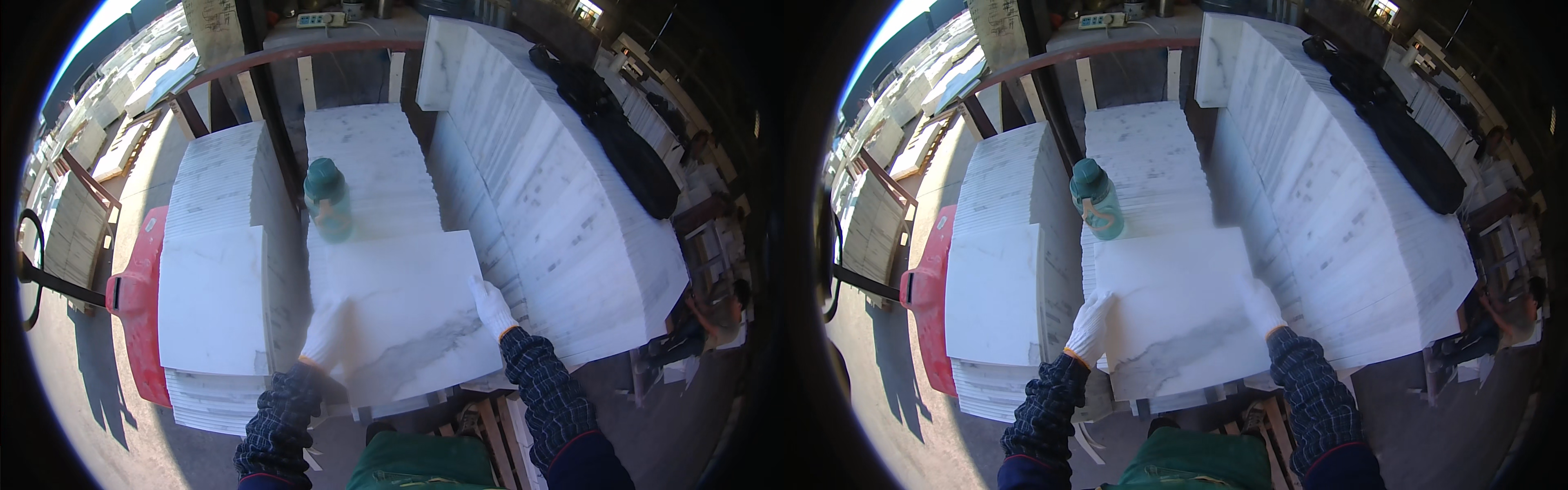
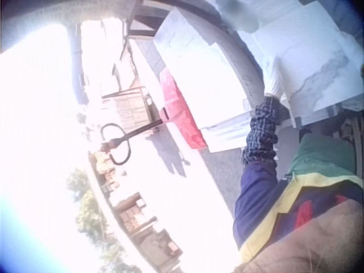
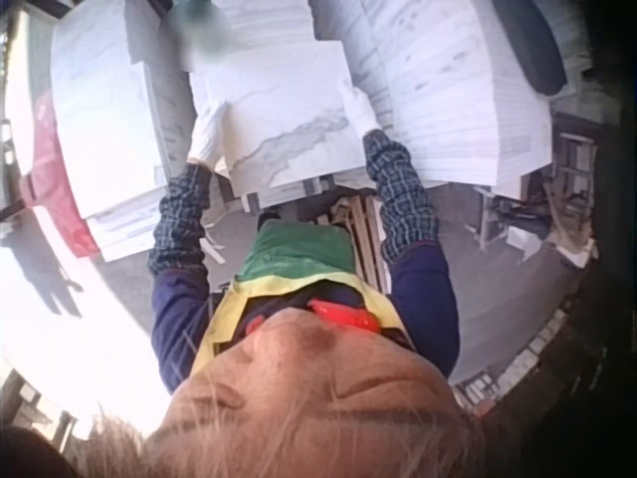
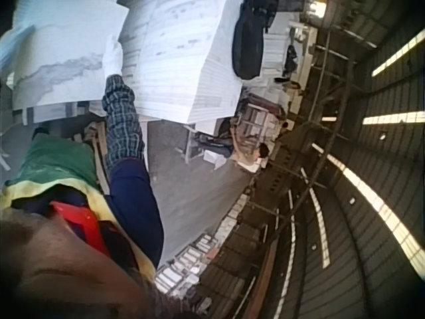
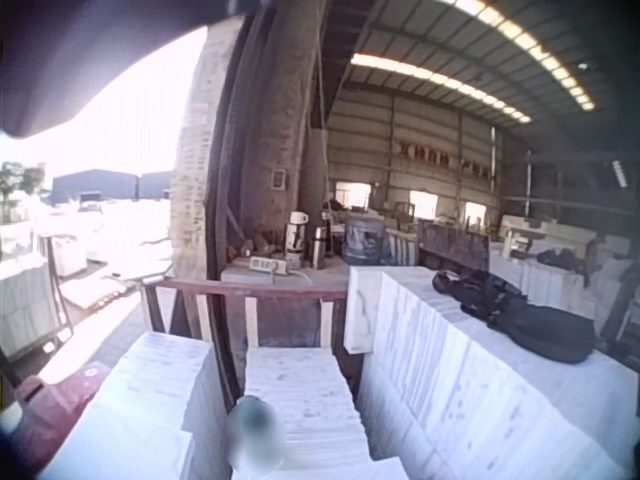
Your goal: The person walks through a warehouse, operates a red electric pallet jack to move a stack of white rectangular panels, then manually lifts and stacks the panels one by one onto a wooden pallet. The person also briefly handles a black backpack and places it on the stack.
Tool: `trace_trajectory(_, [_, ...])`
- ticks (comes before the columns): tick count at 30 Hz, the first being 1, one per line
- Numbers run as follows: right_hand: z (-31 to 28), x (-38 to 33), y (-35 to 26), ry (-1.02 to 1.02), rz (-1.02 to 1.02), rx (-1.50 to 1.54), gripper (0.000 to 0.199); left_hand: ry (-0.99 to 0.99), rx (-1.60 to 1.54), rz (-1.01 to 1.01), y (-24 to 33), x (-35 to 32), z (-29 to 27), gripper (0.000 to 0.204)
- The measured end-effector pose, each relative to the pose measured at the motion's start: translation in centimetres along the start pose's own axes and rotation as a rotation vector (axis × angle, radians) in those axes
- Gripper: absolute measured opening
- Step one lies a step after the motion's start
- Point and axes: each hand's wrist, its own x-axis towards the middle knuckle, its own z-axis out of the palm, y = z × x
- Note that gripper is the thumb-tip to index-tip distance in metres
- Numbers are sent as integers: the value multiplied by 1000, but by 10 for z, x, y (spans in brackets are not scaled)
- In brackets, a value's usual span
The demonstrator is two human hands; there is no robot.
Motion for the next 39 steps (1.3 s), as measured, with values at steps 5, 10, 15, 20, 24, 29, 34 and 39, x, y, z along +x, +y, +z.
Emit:
trace_trajectory(5, [2,-5,-9,39,-14,-38,73,-40,164,-44,4,-2,-12,37])
trace_trajectory(10, [2,-7,-14,41,-1,-40,69,-249,752,170,49,2,-32,42])
trace_trajectory(15, [1,-9,-17,40,-35,-36,67,-380,556,-27,94,5,-43,42])
trace_trajectory(20, [2,-9,-15,49,-52,-70,63,-475,327,-152,111,4,-49,48])
trace_trajectory(24, [6,-4,-10,69,-22,-81,65,-325,395,-199,127,-6,-44,49])
trace_trajectory(29, [8,-2,-2,125,-99,-120,65,-41,549,91,162,-52,-20,42])
trace_trajectory(34, [-11,-74,1,297,-151,-72,66,-158,518,97,165,-101,-1,40])
trace_trajectory(39, [-16,-195,52,492,-217,127,50,-414,98,-168,138,-128,17,39])
